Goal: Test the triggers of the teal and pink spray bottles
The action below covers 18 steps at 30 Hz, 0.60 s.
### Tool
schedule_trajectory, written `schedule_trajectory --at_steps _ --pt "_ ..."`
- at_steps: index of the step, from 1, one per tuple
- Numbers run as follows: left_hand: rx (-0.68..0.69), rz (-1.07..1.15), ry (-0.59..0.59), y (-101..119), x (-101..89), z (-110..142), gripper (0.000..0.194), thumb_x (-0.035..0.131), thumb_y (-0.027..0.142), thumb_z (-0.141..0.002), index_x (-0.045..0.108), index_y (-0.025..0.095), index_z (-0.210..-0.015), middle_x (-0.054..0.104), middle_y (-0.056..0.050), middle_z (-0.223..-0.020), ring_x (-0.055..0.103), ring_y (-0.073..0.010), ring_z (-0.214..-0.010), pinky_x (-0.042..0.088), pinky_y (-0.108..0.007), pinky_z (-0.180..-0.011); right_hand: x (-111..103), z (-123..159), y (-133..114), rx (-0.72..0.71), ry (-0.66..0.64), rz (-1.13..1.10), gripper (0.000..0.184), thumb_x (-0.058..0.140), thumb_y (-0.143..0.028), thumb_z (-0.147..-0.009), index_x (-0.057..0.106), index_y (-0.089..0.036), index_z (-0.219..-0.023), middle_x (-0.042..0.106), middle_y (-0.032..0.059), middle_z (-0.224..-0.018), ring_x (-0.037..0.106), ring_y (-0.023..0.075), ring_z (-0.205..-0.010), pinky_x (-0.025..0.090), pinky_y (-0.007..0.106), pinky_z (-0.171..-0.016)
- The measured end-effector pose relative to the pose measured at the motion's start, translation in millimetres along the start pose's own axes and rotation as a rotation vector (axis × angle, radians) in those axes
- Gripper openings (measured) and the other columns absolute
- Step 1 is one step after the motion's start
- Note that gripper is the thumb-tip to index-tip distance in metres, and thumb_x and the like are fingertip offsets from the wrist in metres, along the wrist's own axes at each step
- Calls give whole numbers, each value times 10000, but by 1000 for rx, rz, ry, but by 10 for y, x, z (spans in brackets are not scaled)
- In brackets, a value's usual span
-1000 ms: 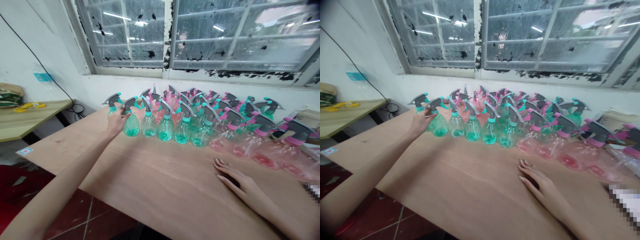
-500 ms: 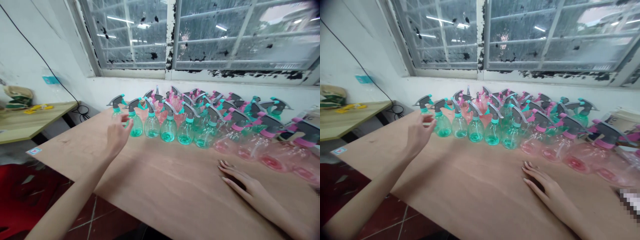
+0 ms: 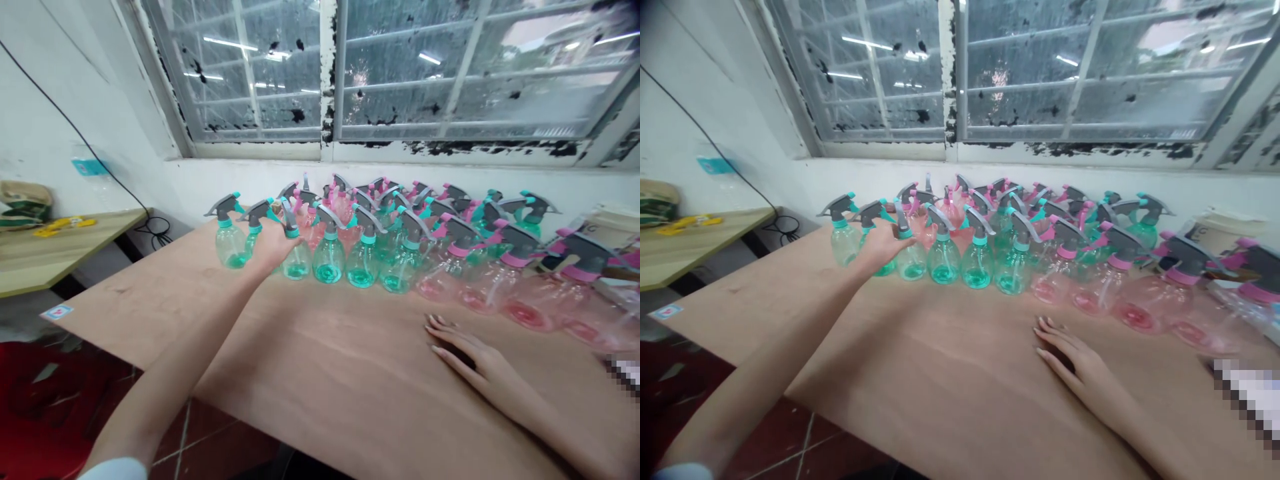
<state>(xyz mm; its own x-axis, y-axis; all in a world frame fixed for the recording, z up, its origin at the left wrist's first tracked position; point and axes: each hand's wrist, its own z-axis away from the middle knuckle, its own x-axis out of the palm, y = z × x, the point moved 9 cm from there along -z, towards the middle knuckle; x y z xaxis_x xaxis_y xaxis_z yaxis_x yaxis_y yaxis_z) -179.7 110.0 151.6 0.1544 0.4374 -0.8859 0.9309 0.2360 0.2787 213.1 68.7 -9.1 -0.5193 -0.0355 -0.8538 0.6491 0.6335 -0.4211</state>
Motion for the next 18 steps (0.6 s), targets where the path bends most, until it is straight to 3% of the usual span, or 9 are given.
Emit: schedule_trajectory --at_steps 5,10,14,18 --pt "73 39 -198 -57 -114 66 263 687 432 -749 614 182 -718 601 -44 -665 638 -284 -763 451 -328 -665 8 -6 -3 0 -9 -17 482 415 -495 -940 620 -189 -1250 529 97 -1403 444 300 -1330 334 537 -1114" --pt "212 154 -365 36 -142 441 318 657 500 -747 605 194 -817 628 -22 -772 617 -245 -779 447 -298 -658 17 -19 -20 -4 -31 -11 514 387 -489 -956 583 -153 -1292 497 109 -1428 420 291 -1350 325 534 -1125" --pt "319 382 -522 301 -42 835 375 658 508 -766 622 196 -970 654 -26 -917 616 -257 -888 470 -303 -720 4 -30 -41 2 -35 -3 507 386 -482 -961 575 -157 -1302 488 103 -1436 425 280 -1349 332 522 -1128" --pt "436 567 -649 762 33 1188 306 636 422 -825 631 206 -1042 658 -25 -978 608 -260 -935 477 -324 -762 -30 -46 -64 0 -26 -3 488 392 -474 -964 584 -169 -1292 494 99 -1435 416 272 -1357 323 507 -1139"
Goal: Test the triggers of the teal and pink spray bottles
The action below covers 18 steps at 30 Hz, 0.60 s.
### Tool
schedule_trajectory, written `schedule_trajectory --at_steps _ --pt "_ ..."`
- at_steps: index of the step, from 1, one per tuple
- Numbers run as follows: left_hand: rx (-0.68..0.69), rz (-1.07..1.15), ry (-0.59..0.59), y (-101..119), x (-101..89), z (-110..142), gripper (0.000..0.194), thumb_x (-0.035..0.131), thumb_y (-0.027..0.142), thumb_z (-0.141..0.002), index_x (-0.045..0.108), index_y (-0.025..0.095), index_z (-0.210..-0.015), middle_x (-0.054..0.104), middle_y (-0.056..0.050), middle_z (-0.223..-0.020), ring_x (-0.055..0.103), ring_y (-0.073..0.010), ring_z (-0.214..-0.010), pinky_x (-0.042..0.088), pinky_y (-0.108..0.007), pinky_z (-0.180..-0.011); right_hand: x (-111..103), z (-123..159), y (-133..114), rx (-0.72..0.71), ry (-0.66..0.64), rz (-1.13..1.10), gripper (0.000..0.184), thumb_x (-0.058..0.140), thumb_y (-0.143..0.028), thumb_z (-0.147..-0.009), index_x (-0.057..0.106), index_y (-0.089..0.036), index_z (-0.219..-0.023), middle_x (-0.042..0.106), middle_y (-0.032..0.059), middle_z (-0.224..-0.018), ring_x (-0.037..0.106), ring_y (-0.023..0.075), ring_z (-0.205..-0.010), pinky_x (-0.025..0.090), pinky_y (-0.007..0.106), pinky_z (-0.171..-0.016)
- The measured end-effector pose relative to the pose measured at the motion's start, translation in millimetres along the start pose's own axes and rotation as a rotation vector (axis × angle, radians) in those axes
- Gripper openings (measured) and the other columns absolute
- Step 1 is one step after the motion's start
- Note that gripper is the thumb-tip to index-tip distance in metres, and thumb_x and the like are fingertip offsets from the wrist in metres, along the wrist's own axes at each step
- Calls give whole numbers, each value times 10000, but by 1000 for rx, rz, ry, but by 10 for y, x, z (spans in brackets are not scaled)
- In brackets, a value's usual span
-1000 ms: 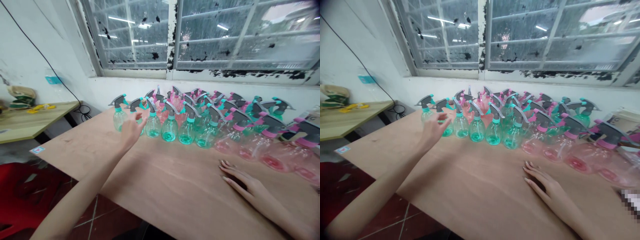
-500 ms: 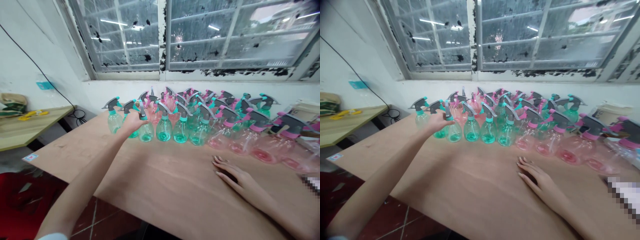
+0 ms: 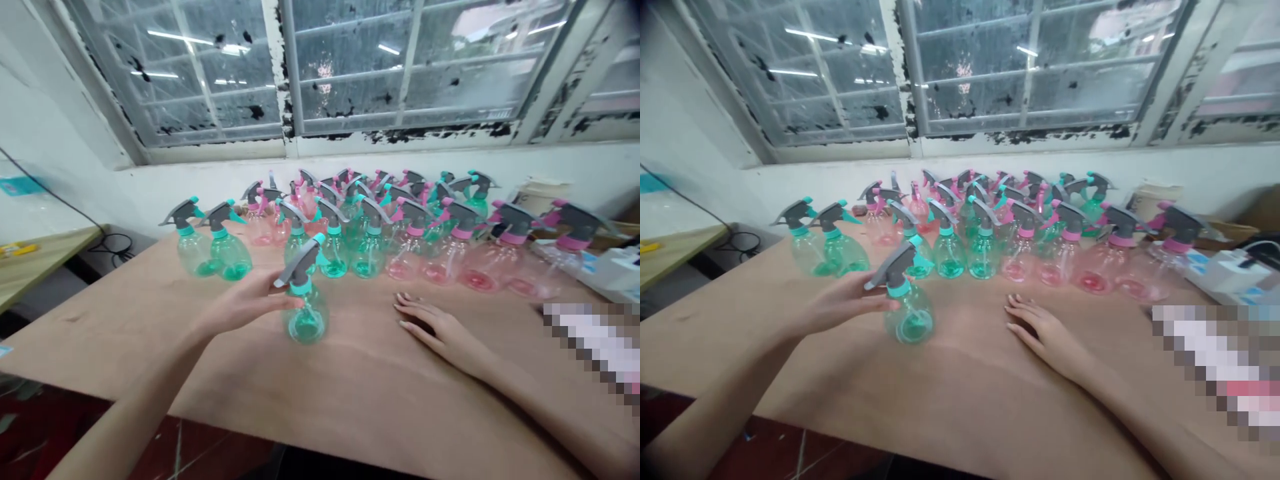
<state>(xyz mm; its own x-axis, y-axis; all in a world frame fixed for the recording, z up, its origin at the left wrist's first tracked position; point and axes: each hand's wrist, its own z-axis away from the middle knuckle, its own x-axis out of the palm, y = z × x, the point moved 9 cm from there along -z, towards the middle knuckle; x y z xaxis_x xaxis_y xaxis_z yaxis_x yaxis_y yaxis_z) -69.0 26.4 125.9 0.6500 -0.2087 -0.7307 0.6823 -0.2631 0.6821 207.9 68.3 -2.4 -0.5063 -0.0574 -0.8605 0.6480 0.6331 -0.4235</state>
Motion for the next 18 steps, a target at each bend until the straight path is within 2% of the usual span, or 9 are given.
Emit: schedule_trajectory --at_steps 3,6,9,13,15,18 --pt "83 46 -45 276 259 -61 290 640 396 -845 632 213 -1069 662 -24 -1018 604 -256 -967 476 -334 -806 -5 -13 1 -2 -5 0 473 400 -466 -967 576 -183 -1303 495 87 -1437 409 260 -1364 319 495 -1146" --pt "121 73 -64 440 431 -123 295 655 380 -855 623 225 -1104 664 -20 -1061 601 -246 -1000 470 -328 -844 -7 -23 10 -11 -5 2 468 408 -466 -967 567 -194 -1313 493 79 -1441 404 257 -1368 323 497 -1144" --pt "134 84 -65 511 500 -163 283 655 345 -860 626 224 -1114 671 -15 -1089 607 -238 -1020 467 -312 -862 -22 -28 6 -20 0 -9 453 422 -461 -964 563 -216 -1318 491 72 -1444 404 260 -1368 325 508 -1139" --pt "161 55 -46 535 458 -189 304 678 343 -839 645 233 -1121 690 5 -1093 621 -233 -1006 472 -279 -844 -39 -32 -17 -32 -8 -34 444 432 -454 -963 558 -228 -1324 492 68 -1446 404 254 -1369 327 503 -1138" --pt "158 40 -56 505 449 -214 411 712 360 -809 614 256 -1195 688 7 -1111 626 -239 -998 475 -281 -842 -51 -34 -21 -35 1 -52 434 441 -451 -960 560 -244 -1322 495 61 -1444 409 253 -1366 332 504 -1134" --pt "144 59 -94 441 505 -287 744 763 387 -755 413 325 -1408 612 -22 -1279 605 -273 -1065 478 -328 -889 -50 -36 -13 -29 4 -71 429 450 -447 -956 561 -252 -1322 501 55 -1440 411 249 -1365 328 499 -1138"
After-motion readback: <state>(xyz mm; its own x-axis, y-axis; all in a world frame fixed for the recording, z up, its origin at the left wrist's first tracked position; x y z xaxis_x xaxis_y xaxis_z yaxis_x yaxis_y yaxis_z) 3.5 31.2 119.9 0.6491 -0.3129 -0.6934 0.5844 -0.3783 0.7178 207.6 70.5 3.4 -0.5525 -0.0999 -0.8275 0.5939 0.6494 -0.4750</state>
